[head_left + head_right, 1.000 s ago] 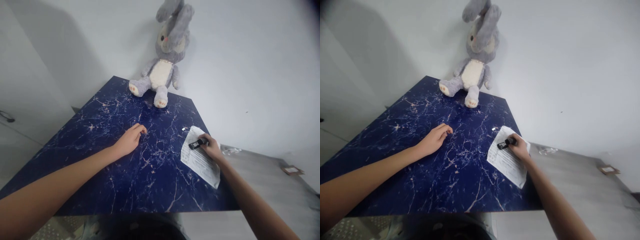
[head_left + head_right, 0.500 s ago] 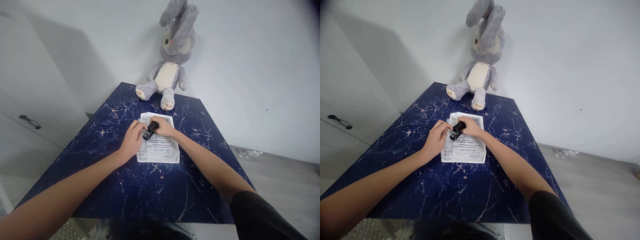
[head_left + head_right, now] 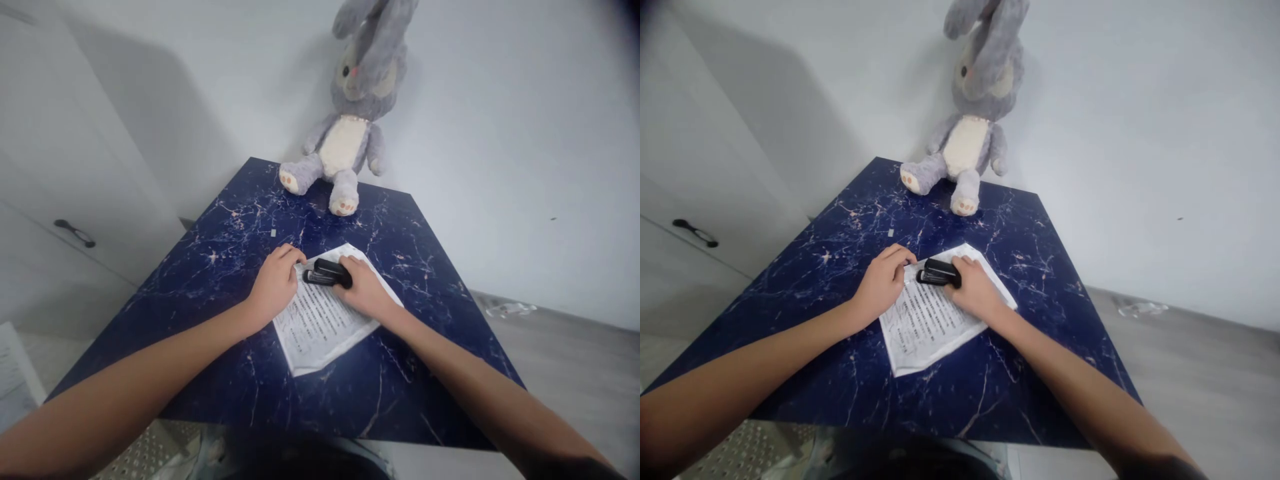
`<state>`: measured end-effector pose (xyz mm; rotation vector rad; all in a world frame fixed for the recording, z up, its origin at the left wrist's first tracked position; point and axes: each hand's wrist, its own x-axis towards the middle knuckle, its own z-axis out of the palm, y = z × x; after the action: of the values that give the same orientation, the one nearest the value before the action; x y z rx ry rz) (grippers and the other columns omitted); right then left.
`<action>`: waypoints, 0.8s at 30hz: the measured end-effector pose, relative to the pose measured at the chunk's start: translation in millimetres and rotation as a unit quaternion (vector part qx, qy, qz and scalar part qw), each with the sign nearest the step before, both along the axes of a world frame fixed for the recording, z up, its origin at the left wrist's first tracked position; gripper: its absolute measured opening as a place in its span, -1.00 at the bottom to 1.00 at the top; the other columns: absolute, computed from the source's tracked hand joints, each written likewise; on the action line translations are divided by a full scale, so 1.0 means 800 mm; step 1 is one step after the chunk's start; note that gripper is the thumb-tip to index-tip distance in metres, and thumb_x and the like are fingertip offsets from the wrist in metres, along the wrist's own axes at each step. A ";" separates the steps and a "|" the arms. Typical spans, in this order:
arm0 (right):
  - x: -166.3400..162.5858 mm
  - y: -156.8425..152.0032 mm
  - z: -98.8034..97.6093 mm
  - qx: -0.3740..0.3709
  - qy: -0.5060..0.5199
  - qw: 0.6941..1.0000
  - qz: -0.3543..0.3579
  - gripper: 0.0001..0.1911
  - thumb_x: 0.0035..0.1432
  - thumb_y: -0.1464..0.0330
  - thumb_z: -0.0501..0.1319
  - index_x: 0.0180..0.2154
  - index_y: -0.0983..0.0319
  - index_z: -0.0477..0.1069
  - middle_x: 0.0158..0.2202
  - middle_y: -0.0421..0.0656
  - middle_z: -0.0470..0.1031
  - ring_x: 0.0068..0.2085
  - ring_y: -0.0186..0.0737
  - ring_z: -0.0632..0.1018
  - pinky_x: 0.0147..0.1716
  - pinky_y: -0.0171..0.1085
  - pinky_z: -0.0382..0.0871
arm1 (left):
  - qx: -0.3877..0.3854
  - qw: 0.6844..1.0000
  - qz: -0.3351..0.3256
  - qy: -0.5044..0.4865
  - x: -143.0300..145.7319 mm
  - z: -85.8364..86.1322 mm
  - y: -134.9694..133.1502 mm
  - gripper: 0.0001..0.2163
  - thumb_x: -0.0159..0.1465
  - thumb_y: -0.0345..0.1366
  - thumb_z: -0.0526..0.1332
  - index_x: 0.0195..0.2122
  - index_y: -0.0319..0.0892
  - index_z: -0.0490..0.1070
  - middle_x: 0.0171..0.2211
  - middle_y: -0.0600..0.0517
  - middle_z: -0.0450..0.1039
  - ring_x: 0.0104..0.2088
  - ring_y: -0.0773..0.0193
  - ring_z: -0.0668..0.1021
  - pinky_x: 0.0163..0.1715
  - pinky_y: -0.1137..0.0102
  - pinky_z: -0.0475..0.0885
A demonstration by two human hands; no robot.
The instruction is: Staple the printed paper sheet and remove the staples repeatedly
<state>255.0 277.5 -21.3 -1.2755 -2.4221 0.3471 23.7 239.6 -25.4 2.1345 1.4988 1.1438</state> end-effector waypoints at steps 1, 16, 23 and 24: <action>0.006 -0.023 -0.001 0.001 -0.005 1.000 -0.012 -0.78 0.06 0.39 0.24 -0.30 0.16 0.18 -0.29 -0.16 0.34 -0.24 -0.08 0.38 -0.20 -0.14 0.24 | -0.020 1.000 -0.001 -0.012 0.001 -0.004 0.000 -0.60 0.17 -0.69 -0.03 -0.17 -0.15 0.45 -0.14 -0.02 0.47 -0.07 0.15 0.51 0.02 0.20 0.43; 0.071 -0.055 0.021 -0.049 0.090 0.988 0.116 -0.85 0.29 0.41 0.28 -0.09 0.19 0.47 -0.21 -0.13 0.51 -0.24 -0.13 0.43 -0.15 -0.10 0.33 | 0.019 0.940 -0.144 0.310 0.005 -0.018 0.039 -0.67 0.48 -0.38 0.01 0.22 -0.13 0.36 0.17 -0.18 0.36 0.09 -0.03 0.41 0.05 0.10 0.27; 0.054 -0.042 -0.003 -0.063 0.114 0.982 0.137 -0.80 0.25 0.34 0.34 -0.09 0.20 0.48 -0.23 -0.14 0.49 -0.23 -0.14 0.48 -0.21 -0.15 0.37 | 0.011 0.948 -0.106 0.300 -0.009 -0.023 0.038 -0.73 0.49 -0.35 0.04 0.14 -0.11 0.40 0.10 -0.13 0.41 0.06 0.00 0.44 0.01 0.12 0.33; 0.056 -0.040 -0.005 -0.061 0.115 0.981 0.141 -0.80 0.26 0.32 0.34 -0.09 0.20 0.48 -0.23 -0.14 0.49 -0.23 -0.14 0.48 -0.21 -0.15 0.38 | 0.005 0.952 -0.097 0.292 -0.009 -0.024 0.035 -0.74 0.48 -0.37 0.05 0.13 -0.11 0.41 0.09 -0.12 0.41 0.05 0.00 0.45 0.00 0.12 0.34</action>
<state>299.7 245.5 -25.5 -0.8779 -2.4090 0.6924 16.6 267.4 -44.9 2.7044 1.4374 0.4656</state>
